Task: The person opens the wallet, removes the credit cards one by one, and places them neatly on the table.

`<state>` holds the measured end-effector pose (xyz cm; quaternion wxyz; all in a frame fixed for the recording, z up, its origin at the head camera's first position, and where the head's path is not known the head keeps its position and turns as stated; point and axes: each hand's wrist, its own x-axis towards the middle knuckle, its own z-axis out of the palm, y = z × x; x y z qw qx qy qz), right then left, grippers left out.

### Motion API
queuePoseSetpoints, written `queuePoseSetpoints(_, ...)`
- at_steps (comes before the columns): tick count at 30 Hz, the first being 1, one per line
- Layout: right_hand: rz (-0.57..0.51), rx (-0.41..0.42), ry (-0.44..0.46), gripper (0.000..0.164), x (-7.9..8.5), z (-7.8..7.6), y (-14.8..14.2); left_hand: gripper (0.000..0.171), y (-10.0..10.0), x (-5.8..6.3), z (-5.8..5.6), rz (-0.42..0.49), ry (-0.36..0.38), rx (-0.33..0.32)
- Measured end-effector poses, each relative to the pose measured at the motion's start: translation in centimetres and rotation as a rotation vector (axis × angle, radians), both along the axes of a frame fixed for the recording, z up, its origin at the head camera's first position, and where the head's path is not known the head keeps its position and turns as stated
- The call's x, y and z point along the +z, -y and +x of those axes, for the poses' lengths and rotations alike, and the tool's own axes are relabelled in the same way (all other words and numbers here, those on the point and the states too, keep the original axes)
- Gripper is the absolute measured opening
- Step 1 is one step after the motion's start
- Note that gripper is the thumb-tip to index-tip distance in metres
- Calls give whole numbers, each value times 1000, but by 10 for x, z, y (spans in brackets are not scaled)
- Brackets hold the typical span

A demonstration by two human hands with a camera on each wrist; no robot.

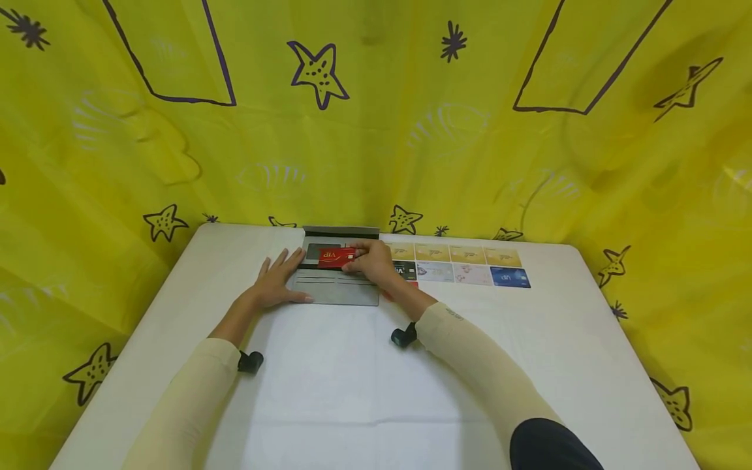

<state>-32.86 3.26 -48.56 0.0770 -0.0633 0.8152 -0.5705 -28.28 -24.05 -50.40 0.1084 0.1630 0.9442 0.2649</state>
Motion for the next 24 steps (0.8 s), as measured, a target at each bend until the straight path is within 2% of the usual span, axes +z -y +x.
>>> queuePoseSetpoints(10, -25, 36, -10, 59, 8, 10, -17, 115, -1, 1, 2, 15, -7, -9)
queuePoseSetpoints(24, -18, 34, -88, 56, 2, 20, -29, 115, 1, -3, 1, 27, -20, -22)
